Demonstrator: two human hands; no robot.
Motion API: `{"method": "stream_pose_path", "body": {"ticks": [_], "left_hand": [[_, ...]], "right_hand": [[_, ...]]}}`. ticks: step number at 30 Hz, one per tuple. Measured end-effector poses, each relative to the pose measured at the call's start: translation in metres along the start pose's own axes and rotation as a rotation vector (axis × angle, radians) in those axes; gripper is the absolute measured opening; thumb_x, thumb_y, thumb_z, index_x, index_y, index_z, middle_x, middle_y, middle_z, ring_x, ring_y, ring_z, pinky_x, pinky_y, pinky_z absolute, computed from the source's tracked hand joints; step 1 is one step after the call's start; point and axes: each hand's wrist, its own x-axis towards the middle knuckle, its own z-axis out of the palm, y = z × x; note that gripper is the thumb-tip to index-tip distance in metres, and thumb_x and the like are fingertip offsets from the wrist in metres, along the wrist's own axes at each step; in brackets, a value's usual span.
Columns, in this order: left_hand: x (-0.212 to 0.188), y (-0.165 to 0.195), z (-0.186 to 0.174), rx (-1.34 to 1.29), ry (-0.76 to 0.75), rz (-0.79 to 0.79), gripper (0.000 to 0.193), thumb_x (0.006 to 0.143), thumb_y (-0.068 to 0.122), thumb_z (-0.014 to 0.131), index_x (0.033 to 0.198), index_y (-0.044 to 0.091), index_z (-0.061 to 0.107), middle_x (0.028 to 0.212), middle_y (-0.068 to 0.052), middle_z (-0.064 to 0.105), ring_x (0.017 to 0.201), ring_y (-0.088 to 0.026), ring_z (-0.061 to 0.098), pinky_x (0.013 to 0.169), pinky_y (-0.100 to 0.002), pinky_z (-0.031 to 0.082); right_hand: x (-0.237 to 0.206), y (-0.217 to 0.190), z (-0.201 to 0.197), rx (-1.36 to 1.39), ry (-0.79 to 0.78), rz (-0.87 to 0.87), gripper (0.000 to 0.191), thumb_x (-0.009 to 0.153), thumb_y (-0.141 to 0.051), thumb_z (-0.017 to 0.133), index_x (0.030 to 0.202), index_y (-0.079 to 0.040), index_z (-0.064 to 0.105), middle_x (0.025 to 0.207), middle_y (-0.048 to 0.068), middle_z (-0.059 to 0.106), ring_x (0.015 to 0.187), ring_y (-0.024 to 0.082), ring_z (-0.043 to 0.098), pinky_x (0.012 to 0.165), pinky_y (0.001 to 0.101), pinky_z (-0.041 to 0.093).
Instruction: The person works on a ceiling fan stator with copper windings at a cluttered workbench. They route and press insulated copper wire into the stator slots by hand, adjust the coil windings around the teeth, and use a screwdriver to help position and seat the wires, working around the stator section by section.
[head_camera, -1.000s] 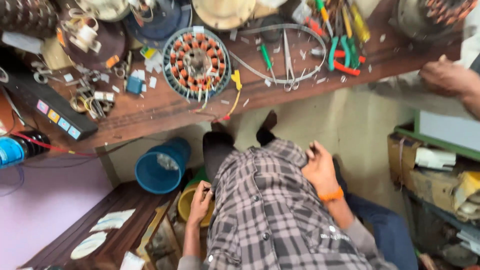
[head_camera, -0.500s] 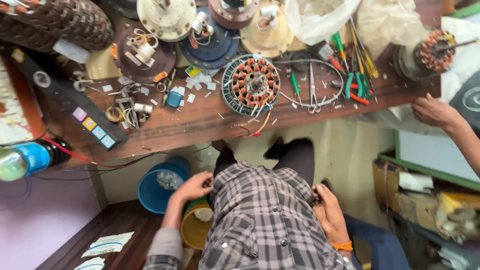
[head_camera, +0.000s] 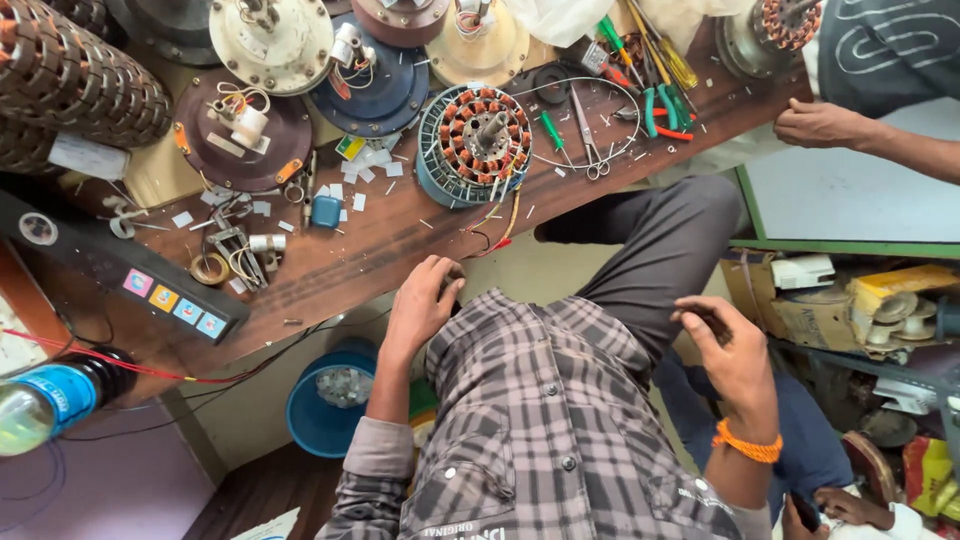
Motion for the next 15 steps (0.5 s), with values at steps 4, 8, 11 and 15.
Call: {"method": "stream_pose_path", "body": {"ticks": [4, 8, 11, 15], "left_hand": [[-0.012, -0.008, -0.010, -0.183, 0.026, -0.052, 0.014, 0.091, 0.012, 0.068, 0.102, 0.005, 0.064, 0.095, -0.012, 0.062, 0.084, -0.029, 0.065, 0.075, -0.037, 0.052], [-0.028, -0.011, -0.024, -0.289, 0.052, -0.092, 0.014, 0.094, 0.013, 0.070, 0.102, 0.003, 0.065, 0.092, -0.012, 0.063, 0.082, -0.025, 0.066, 0.076, -0.033, 0.053], [-0.026, 0.001, -0.024, -0.284, 0.055, -0.108, 0.014, 0.093, 0.012, 0.069, 0.103, 0.003, 0.066, 0.093, -0.012, 0.065, 0.083, -0.025, 0.066, 0.078, -0.033, 0.053], [0.010, 0.034, -0.003, -0.079, 0.172, 0.062, 0.015, 0.091, 0.012, 0.073, 0.102, 0.005, 0.065, 0.099, -0.012, 0.066, 0.096, -0.032, 0.065, 0.083, -0.038, 0.052]], "right_hand": [[0.031, -0.004, 0.018, -0.008, -0.061, -0.071, 0.018, 0.101, -0.008, 0.063, 0.114, 0.002, 0.069, 0.098, 0.008, 0.074, 0.096, 0.013, 0.069, 0.087, 0.0265, 0.053], [0.089, -0.017, 0.049, 0.021, -0.209, -0.257, 0.016, 0.099, -0.007, 0.064, 0.110, 0.002, 0.069, 0.098, 0.007, 0.075, 0.094, 0.012, 0.072, 0.086, 0.0266, 0.056], [0.136, -0.028, 0.073, -0.037, -0.248, -0.421, 0.014, 0.100, -0.006, 0.066, 0.110, 0.003, 0.069, 0.097, 0.008, 0.073, 0.090, 0.013, 0.071, 0.082, 0.0270, 0.056], [0.177, -0.036, 0.099, 0.128, -0.327, -0.451, 0.014, 0.103, -0.003, 0.063, 0.115, 0.004, 0.068, 0.098, 0.008, 0.071, 0.093, 0.012, 0.070, 0.082, 0.0257, 0.057]]}}
